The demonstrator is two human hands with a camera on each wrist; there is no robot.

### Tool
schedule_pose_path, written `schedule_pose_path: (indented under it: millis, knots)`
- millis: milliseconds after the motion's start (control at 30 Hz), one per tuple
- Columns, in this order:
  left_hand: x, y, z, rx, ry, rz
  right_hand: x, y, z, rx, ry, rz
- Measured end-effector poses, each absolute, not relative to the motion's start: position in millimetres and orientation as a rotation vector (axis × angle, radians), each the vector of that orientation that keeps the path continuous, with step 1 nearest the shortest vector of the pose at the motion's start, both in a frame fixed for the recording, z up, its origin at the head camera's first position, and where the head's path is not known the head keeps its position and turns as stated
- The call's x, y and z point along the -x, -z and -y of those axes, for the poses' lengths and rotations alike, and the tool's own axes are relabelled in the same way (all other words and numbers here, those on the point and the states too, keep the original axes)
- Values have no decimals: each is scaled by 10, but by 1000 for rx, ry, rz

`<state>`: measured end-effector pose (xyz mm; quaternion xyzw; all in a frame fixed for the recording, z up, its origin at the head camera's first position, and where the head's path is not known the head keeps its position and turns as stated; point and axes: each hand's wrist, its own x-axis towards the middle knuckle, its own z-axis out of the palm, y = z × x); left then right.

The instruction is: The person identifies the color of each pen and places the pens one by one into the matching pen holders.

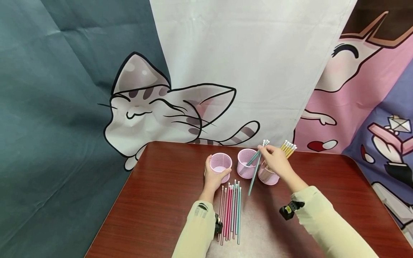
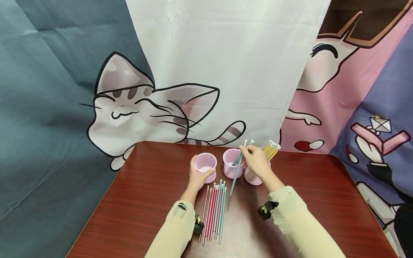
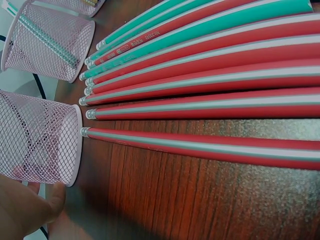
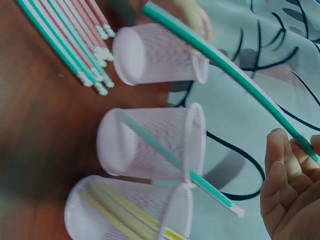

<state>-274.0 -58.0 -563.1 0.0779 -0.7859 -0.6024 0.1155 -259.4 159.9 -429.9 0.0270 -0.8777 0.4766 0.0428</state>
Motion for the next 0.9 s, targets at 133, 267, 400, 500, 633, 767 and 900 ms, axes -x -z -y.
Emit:
schedule_pose_path:
  millis: [133,267,400,500,633,767,900]
  knots:
    - [2743,5638,582,-233,1767,2303,2656,4135,-1656,-73,-1455,2662]
    - [2747,5639,582,-224,1759,2306,2719,3977,-1732,-63,-1490,2629]
    - [2747,5634,582,-226,1753,2311,2767,3840,-1819,-56,-1555,2542]
    - [2744,5626,579,-232,1756,2314,2797,3789,-1888,-75,-1596,2477]
    - [2744,5625,578,-235,1758,2316,2843,3817,-1964,-82,-1602,2438]
    - [2734,5618,578,-233,1763,2312,2879,3931,-2004,-48,-1577,2458]
    - [2726,5611,574,-226,1757,2304,2892,4066,-2014,-9,-1549,2508]
